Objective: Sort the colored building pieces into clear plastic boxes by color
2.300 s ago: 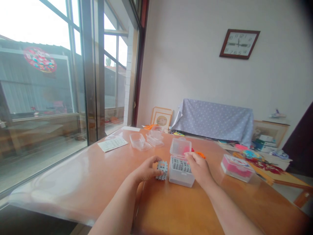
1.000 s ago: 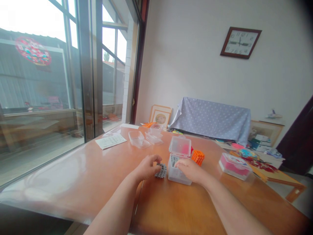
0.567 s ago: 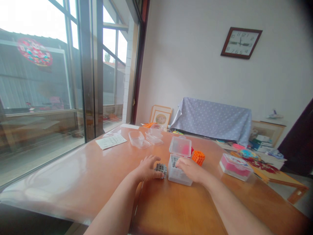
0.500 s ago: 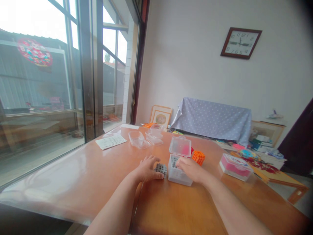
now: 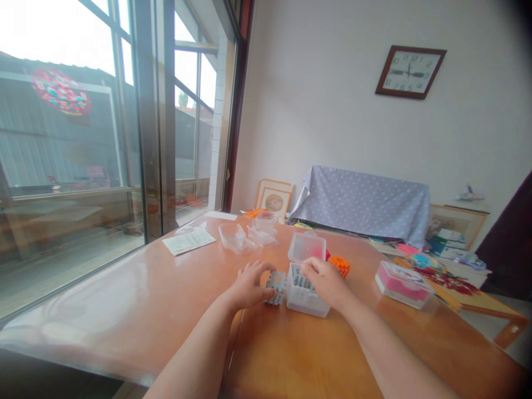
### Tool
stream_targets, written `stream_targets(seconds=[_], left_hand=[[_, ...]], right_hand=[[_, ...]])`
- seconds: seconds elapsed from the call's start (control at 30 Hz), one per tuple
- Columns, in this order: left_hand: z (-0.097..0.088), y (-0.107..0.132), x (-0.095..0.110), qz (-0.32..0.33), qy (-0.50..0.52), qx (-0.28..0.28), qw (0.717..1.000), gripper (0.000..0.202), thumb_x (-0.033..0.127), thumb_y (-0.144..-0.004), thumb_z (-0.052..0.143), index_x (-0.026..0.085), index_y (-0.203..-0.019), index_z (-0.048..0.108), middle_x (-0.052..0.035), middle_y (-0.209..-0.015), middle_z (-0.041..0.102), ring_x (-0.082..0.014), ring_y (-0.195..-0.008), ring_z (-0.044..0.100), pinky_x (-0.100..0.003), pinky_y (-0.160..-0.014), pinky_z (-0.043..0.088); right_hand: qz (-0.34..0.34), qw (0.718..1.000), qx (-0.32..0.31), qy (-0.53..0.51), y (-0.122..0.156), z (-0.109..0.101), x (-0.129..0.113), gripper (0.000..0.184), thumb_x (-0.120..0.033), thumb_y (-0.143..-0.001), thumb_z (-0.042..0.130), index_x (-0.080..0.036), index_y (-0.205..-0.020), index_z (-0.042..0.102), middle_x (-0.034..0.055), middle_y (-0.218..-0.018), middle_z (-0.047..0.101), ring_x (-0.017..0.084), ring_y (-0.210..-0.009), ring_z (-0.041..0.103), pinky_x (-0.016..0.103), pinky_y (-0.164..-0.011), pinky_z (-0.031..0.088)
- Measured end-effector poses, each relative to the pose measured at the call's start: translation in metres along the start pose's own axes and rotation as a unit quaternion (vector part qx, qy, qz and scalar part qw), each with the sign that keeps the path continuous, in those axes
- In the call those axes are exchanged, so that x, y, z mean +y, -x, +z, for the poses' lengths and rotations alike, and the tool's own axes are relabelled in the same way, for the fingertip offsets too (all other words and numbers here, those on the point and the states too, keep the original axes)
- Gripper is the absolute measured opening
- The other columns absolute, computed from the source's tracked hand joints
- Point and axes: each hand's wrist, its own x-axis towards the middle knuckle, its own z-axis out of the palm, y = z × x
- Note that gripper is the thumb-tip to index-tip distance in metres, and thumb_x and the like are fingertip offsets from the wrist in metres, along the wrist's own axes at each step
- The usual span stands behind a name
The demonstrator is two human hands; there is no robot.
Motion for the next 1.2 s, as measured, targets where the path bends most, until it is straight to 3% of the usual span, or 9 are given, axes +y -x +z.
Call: stream_targets(seconds=[0.17,0.33,0.4,0.6,0.8,1.0,1.2], left_hand=[[-0.003,0.003,0.009,0.076,0.109,0.028,0.991,0.058,0.035,-0.073,0.076,0.03,-0.127,0.055,-0.0053,-0.129,0.057,-0.029,-0.125,0.046,-0.042,-0.109,0.033],[-0.002,0.006,0.016,0.098,0.182,0.026,0.978,0.063,0.038,-0.075,0.077,0.028,-0.133,0.052,-0.0072,-0.135,0.054,-0.0271,-0.128,0.047,-0.041,-0.112,0.033],[-0.001,0.006,0.016,0.081,0.193,0.028,0.977,0.069,0.036,-0.075,0.076,0.028,-0.138,0.048,-0.0083,-0.14,0.051,-0.0276,-0.131,0.045,-0.043,-0.112,0.033],[0.004,0.0,0.004,0.01,0.138,0.061,0.988,0.052,0.025,-0.078,0.065,0.024,-0.128,0.055,-0.0093,-0.135,0.057,-0.0274,-0.124,0.052,-0.042,-0.104,0.042],[0.01,-0.002,-0.003,-0.005,0.074,0.044,0.996,0.044,0.021,-0.074,0.061,0.023,-0.118,0.061,-0.007,-0.122,0.063,-0.0249,-0.11,0.058,-0.037,-0.096,0.046],[0.005,0.002,0.006,-0.029,0.036,-0.02,0.999,0.048,0.031,-0.069,0.07,0.027,-0.117,0.064,-0.0041,-0.12,0.065,-0.0301,-0.115,0.054,-0.04,-0.096,0.044],[0.005,0.003,0.006,-0.033,0.003,-0.043,0.999,0.059,0.042,-0.065,0.077,0.029,-0.12,0.062,-0.0052,-0.123,0.064,-0.0338,-0.118,0.053,-0.043,-0.098,0.041]], right_hand=[[-0.016,0.999,-0.029,-0.023,-0.005,0.008,-0.018,0.039,-0.047,-0.087,0.053,-0.021,-0.113,0.068,0.0045,-0.096,0.073,0.021,-0.086,0.064,0.03,-0.077,0.047],[-0.009,0.994,-0.094,-0.059,-0.006,0.01,-0.033,0.031,-0.041,-0.086,0.053,-0.019,-0.1,0.07,0.0021,-0.084,0.071,0.018,-0.075,0.062,0.028,-0.069,0.046],[0.01,0.992,-0.086,-0.092,-0.005,0.005,-0.032,0.03,-0.04,-0.085,0.054,-0.018,-0.099,0.069,0.0018,-0.083,0.07,0.016,-0.073,0.061,0.026,-0.066,0.045],[0.022,0.998,-0.003,-0.051,0.0,-0.015,-0.006,0.026,-0.039,-0.082,0.054,-0.019,-0.093,0.067,-0.0011,-0.072,0.065,0.015,-0.066,0.056,0.025,-0.06,0.04],[0.024,0.999,-0.037,0.029,0.007,-0.009,0.017,0.023,-0.034,-0.08,0.054,-0.021,-0.092,0.069,-0.0021,-0.067,0.065,0.015,-0.061,0.056,0.025,-0.057,0.038],[-0.026,0.993,-0.096,0.062,0.01,-0.003,0.014,0.025,-0.029,-0.084,0.048,-0.021,-0.08,0.07,-0.0005,-0.076,0.071,0.018,-0.072,0.061,0.026,-0.066,0.04],[-0.022,0.991,-0.123,0.054,0.009,-0.005,0.009,0.029,-0.029,-0.089,0.043,-0.021,-0.087,0.071,0.0002,-0.082,0.071,0.018,-0.078,0.061,0.028,-0.072,0.041]])
